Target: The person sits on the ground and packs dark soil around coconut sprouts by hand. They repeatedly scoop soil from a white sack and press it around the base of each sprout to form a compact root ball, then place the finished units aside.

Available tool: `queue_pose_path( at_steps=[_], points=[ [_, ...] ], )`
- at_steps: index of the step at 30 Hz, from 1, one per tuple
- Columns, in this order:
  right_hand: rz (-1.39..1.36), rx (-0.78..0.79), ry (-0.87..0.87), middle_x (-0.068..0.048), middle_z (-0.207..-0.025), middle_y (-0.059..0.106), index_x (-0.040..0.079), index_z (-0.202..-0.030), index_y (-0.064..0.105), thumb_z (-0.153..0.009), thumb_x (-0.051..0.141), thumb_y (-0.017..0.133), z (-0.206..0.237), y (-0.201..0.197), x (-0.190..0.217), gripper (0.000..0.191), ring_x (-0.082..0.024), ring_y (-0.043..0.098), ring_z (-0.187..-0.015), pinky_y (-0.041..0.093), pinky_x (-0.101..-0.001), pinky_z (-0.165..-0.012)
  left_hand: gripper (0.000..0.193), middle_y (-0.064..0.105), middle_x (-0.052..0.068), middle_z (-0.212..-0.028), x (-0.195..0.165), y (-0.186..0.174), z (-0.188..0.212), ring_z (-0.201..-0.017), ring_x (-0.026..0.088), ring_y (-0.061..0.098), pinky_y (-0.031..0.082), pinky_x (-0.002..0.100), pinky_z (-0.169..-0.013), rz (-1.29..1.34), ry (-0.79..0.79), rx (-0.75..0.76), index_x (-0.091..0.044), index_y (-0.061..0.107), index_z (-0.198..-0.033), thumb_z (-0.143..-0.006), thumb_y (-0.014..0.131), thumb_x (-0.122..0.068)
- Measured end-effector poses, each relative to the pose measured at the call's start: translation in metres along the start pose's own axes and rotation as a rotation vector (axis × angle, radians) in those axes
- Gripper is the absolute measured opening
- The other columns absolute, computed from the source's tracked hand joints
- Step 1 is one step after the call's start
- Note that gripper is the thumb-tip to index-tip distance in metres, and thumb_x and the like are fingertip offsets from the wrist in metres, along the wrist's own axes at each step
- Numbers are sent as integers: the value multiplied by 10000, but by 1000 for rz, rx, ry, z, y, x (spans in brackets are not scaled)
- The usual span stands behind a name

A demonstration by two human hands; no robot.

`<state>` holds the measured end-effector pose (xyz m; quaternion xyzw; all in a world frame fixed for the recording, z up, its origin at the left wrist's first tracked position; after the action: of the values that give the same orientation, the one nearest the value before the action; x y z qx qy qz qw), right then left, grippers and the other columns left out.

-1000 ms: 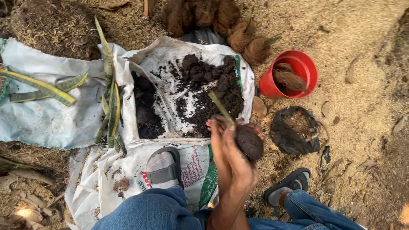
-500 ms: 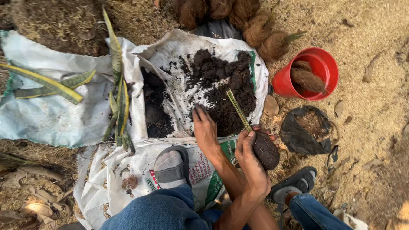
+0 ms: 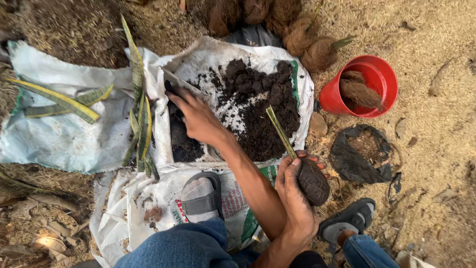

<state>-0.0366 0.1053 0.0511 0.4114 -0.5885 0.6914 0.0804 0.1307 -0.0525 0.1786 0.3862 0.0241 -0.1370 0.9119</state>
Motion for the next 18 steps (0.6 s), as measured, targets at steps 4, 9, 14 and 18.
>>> queue_pose_path(
  at_steps=[4, 9, 14, 18],
  points=[
    [78, 133, 128, -208, -1548, 388, 26, -1447, 515, -718, -225, 585, 20, 13, -14, 773, -401, 486, -1271, 573, -406, -990, 251, 695, 150, -919, -7, -3, -1, -834, 235, 732, 592, 322, -673, 9, 3, -39, 8, 597, -1111, -977, 569, -202],
    [-79, 4, 379, -208, -1289, 624, -23, -1246, 648, -919, -50, 671, 80, -1, -53, 329, -307, 665, -1069, 642, -354, -853, 284, 702, 182, -914, -7, -7, 1, -822, 258, 735, 608, 338, -713, -45, 9, -77, 36, 596, -1118, -963, 563, -200],
    [-282, -413, 456, -147, -1067, 747, -2, -1169, 703, -912, 15, 734, 144, -54, -84, 259, -248, 766, -899, 659, -305, -749, 268, 683, 181, -939, -5, -5, 1, -849, 256, 717, 602, 347, -746, 11, -16, -28, 44, 557, -1150, -989, 535, -169],
    [-522, -539, 708, -108, -970, 740, 10, -1169, 685, -905, 31, 727, 184, -61, -106, 268, -189, 732, -797, 635, -291, -631, 279, 701, 188, -947, -9, -8, 3, -850, 253, 720, 609, 340, -746, -65, -21, -64, 63, 570, -1161, -983, 519, -146]
  ],
)
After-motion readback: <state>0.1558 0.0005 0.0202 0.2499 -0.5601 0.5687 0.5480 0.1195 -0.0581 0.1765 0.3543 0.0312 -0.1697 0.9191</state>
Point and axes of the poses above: each hand's wrist, its own z-axis away from the middle knuckle, its own y-axis out of the palm, x = y × z, the point moved 8 cm from there along -z, towards the middle knuckle
